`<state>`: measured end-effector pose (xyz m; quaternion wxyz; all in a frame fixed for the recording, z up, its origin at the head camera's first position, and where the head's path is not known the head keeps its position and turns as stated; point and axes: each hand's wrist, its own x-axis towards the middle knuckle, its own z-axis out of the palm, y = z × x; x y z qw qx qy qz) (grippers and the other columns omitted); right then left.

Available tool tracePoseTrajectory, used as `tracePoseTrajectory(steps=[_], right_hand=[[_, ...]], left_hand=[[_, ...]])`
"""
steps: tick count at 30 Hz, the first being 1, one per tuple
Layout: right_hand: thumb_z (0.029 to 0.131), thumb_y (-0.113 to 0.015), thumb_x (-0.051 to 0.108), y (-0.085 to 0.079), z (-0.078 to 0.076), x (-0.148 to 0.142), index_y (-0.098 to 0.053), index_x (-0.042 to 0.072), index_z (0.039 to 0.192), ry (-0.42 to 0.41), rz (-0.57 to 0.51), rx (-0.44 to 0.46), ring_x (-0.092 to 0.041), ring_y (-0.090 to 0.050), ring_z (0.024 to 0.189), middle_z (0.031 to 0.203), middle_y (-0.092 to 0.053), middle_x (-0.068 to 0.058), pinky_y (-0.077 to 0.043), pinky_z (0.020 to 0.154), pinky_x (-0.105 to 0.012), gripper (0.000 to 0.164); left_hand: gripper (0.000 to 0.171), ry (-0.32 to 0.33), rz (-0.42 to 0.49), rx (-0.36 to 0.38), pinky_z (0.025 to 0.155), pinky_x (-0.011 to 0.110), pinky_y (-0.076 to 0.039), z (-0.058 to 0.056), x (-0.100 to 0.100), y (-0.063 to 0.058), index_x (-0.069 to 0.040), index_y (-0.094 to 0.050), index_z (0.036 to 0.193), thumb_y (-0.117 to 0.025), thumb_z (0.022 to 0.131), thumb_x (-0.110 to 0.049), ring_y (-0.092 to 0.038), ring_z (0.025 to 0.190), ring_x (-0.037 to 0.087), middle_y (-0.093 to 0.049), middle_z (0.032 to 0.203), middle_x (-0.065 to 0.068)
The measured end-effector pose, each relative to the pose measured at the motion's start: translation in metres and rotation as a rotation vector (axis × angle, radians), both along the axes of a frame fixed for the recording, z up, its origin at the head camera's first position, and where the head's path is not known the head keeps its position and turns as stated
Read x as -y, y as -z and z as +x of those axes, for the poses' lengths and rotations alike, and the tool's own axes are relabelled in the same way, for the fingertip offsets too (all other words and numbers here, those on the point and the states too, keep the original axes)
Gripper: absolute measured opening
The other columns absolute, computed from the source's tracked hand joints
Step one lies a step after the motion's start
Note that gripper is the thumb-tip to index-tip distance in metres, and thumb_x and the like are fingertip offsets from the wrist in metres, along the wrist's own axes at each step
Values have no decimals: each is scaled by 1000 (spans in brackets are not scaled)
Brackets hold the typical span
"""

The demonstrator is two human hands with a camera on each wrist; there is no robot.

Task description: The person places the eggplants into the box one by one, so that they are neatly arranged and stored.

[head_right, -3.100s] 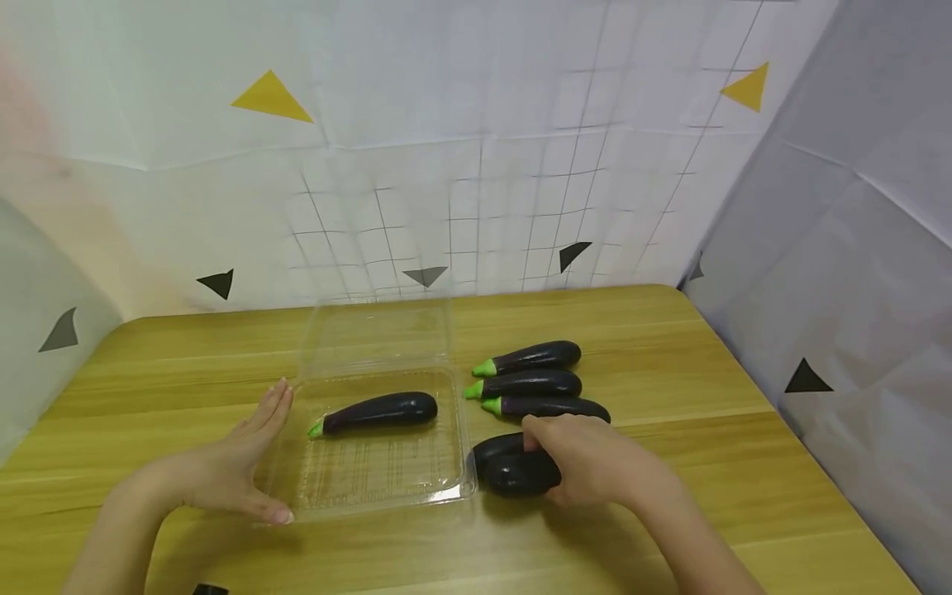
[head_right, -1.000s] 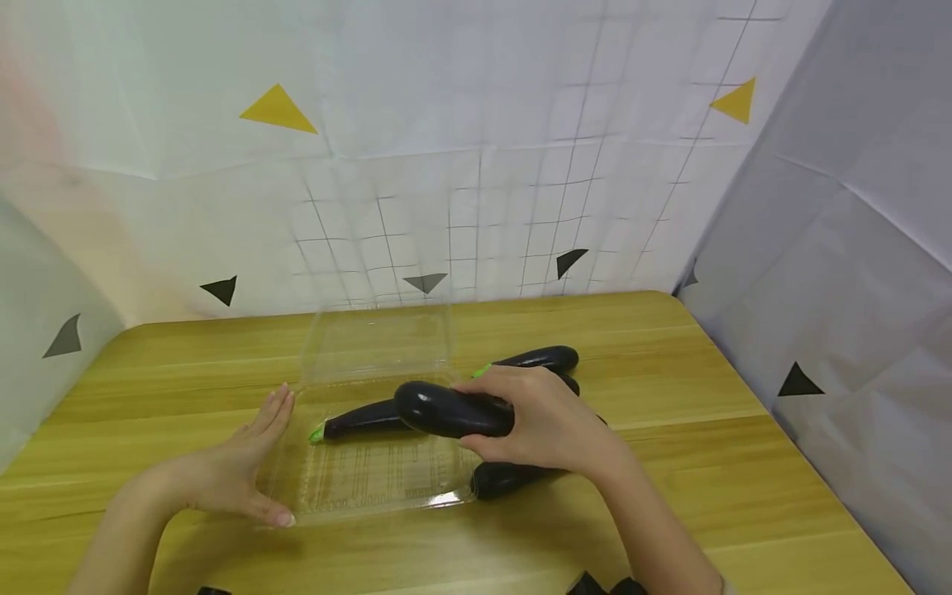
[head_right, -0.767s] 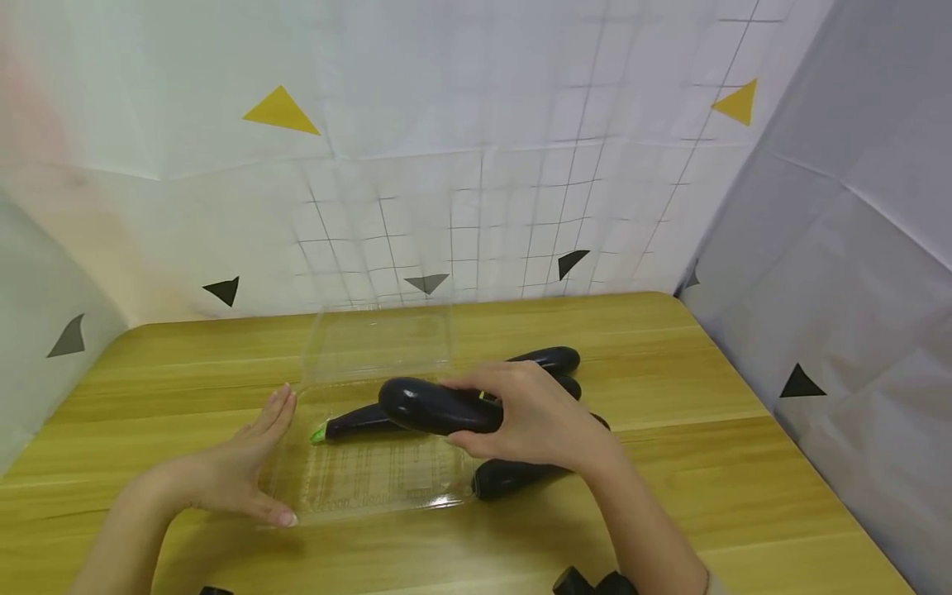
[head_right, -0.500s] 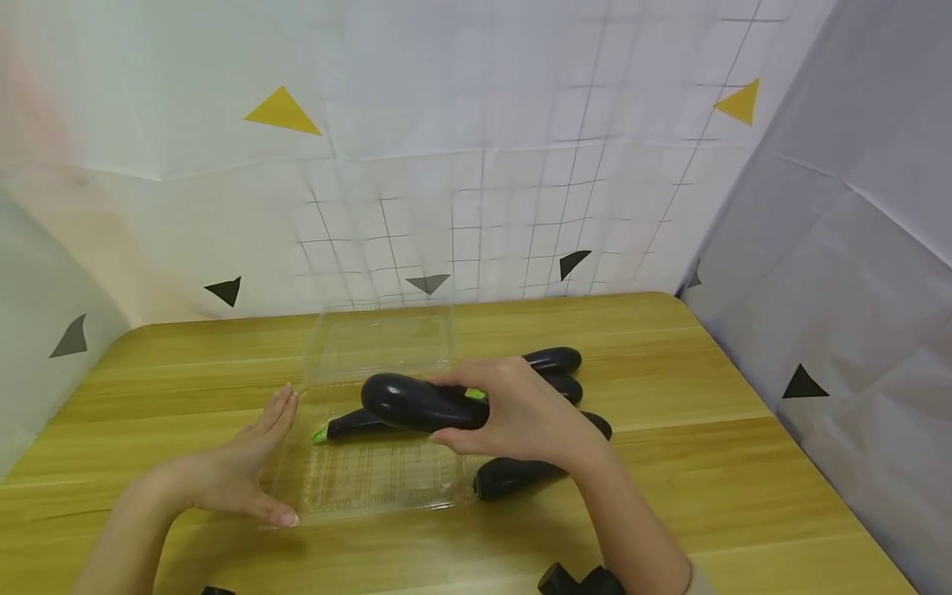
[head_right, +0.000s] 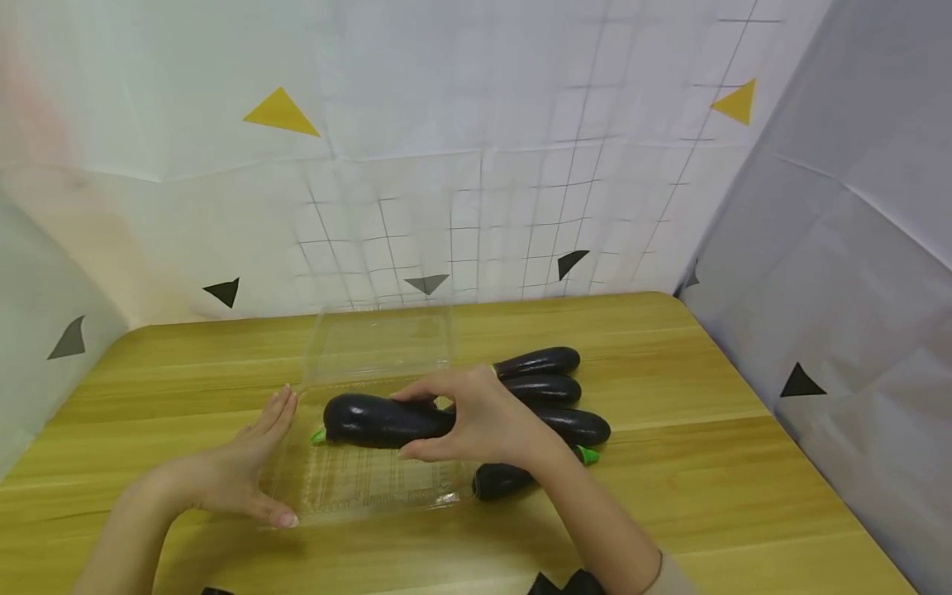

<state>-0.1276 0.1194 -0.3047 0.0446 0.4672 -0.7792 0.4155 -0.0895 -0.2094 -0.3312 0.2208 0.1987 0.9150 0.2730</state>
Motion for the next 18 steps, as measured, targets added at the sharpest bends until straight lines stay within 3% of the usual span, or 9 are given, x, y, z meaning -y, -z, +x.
tracePoseTrajectory(steps=[6, 13, 18], right_hand=[[71, -87, 29, 13, 0, 13, -70, 16, 114, 12, 11, 95, -5, -64, 94, 110, -69, 9, -55, 72, -25, 48], [68, -88, 29, 19, 3, 26, -70, 17, 110, 29, 6, 95, -5, -64, 94, 106, -71, 6, -55, 73, -24, 48], [71, -86, 27, 28, 5, 37, -69, 16, 113, 66, 21, 70, -4, -63, 91, 105, -71, 4, -53, 72, -19, 46]], left_hand=[[139, -1, 7, 1, 109, 65, 2, 0, 0, 1, 6, 15, 148, -85, 65, -47, 19, 140, 41, 26, 153, 24], [140, 1, 13, -14, 108, 65, 2, 0, -1, 0, 7, 14, 147, -85, 65, -46, 19, 140, 42, 27, 152, 24], [140, -7, 10, -12, 108, 66, 1, 0, -1, -1, 7, 14, 148, -85, 65, -46, 19, 140, 43, 26, 153, 24]])
